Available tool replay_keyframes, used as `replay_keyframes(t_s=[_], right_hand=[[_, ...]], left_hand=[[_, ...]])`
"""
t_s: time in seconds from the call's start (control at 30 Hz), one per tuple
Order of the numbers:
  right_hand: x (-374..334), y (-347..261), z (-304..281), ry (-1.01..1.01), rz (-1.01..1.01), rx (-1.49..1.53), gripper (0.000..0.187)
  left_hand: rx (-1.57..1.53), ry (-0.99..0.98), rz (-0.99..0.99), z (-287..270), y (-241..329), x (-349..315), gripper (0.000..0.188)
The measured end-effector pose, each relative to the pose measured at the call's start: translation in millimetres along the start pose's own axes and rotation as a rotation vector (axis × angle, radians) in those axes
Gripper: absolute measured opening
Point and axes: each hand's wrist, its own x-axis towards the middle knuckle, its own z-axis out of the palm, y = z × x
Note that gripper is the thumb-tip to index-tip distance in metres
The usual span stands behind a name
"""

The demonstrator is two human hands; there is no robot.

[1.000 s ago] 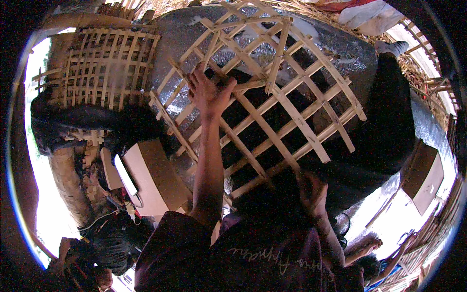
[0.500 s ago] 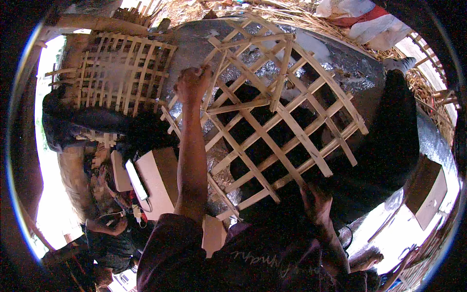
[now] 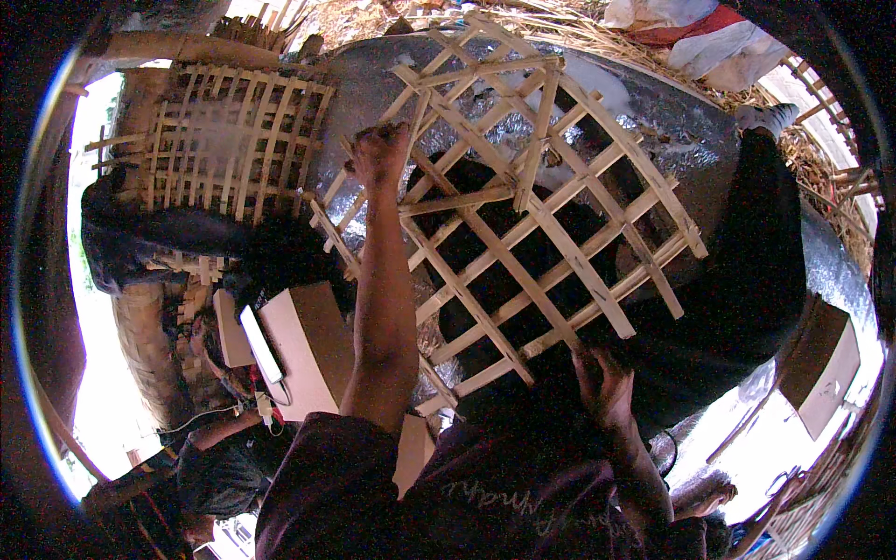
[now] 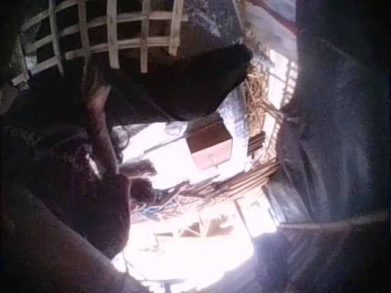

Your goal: The person assembles wooden lattice structures by hand, weaving thin wooden slats together and using a large knife to trim or shape the wood.

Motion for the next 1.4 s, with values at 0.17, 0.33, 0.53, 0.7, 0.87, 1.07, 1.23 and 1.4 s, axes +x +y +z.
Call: replay_keyframes(t_s=[0.17,0.33,0.53,0.7,0.87,1.07,1.23,1.4], right_hand=[[2.7,-3.1,1.4,0.033,0.229,0.209,0.009],[2.6,5.3,9.6,0.024,0.047,-0.018,0.010],[-4.9,11.4,23.3,0.088,0.112,-0.075,0.009],[-6.1,10.0,25.4,0.031,0.183,-0.118,0.010],[-4.7,15.3,26.1,0.108,0.226,0.089,0.013],[2.0,1.3,14.3,0.155,0.366,0.584,0.019],[-15.1,40.2,24.5,-0.126,0.581,0.783,0.037],[-0.8,32.4,19.4,-0.006,0.657,0.885,0.035]], left_hand=[[-0.103,0.009,-0.049,-39.5,49.4,-18.6,0.047],[-0.092,0.067,0.036,-29.4,21.7,-10.7,0.044],[-0.183,-0.062,0.030,-43.4,48.5,-11.2,0.048],[0.077,-0.042,0.306,-35.2,27.9,-13.8,0.035],[-0.064,-0.159,0.477,-27.0,-3.3,2.3,0.031],[-0.533,-0.141,-0.068,-10.1,16.6,-14.8,0.058],[-0.294,-0.055,-0.079,-20.8,-8.2,-5.8,0.052],[-0.062,-0.196,0.216,-15.1,25.3,-7.8,0.049]])
